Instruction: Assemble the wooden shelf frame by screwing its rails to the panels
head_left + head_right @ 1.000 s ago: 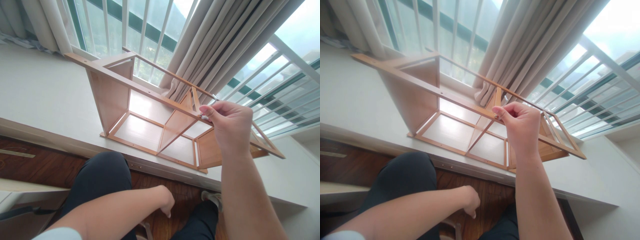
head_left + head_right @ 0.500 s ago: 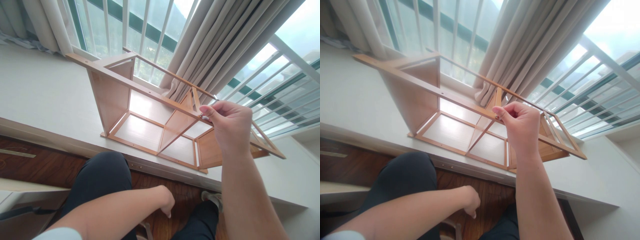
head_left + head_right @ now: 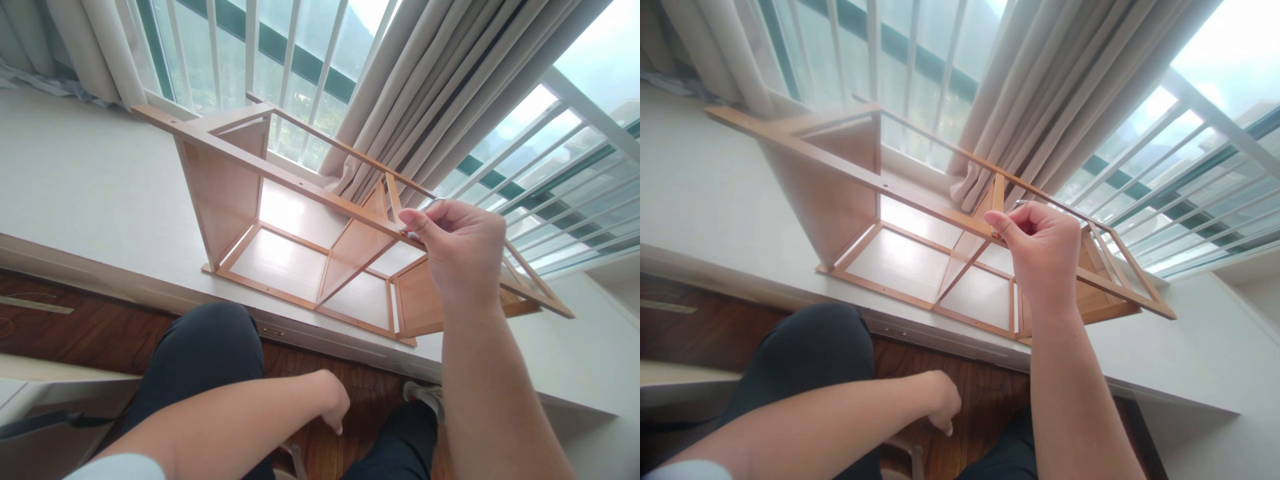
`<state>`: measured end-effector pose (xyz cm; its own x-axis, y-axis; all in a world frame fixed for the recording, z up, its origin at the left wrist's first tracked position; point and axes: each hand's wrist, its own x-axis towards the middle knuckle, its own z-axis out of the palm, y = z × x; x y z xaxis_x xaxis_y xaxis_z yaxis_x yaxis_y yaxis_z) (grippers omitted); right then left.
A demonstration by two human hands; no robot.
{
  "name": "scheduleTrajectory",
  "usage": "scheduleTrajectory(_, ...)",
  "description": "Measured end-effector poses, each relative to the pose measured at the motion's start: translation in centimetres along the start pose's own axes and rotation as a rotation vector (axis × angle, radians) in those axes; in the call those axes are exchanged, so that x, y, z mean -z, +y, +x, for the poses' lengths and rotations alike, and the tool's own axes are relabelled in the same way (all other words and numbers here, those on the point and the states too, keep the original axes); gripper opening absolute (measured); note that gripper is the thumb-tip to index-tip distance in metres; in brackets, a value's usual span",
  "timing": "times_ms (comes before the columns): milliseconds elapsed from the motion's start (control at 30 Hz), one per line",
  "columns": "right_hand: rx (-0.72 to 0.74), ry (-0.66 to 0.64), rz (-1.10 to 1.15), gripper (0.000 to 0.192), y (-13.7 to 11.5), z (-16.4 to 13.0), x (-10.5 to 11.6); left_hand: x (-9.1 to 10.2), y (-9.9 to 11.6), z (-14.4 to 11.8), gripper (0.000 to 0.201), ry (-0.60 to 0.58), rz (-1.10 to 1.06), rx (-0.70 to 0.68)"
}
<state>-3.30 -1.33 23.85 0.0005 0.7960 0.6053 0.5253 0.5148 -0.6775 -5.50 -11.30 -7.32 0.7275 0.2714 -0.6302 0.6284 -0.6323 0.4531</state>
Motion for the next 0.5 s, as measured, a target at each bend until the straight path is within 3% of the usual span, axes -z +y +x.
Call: scheduleTrajectory(500,0.006,0.019,0.017,0.028,0.03,-0.04,0.0,0.08,0.11,-0.19,0.047,-0.023,0.026,-0.016)
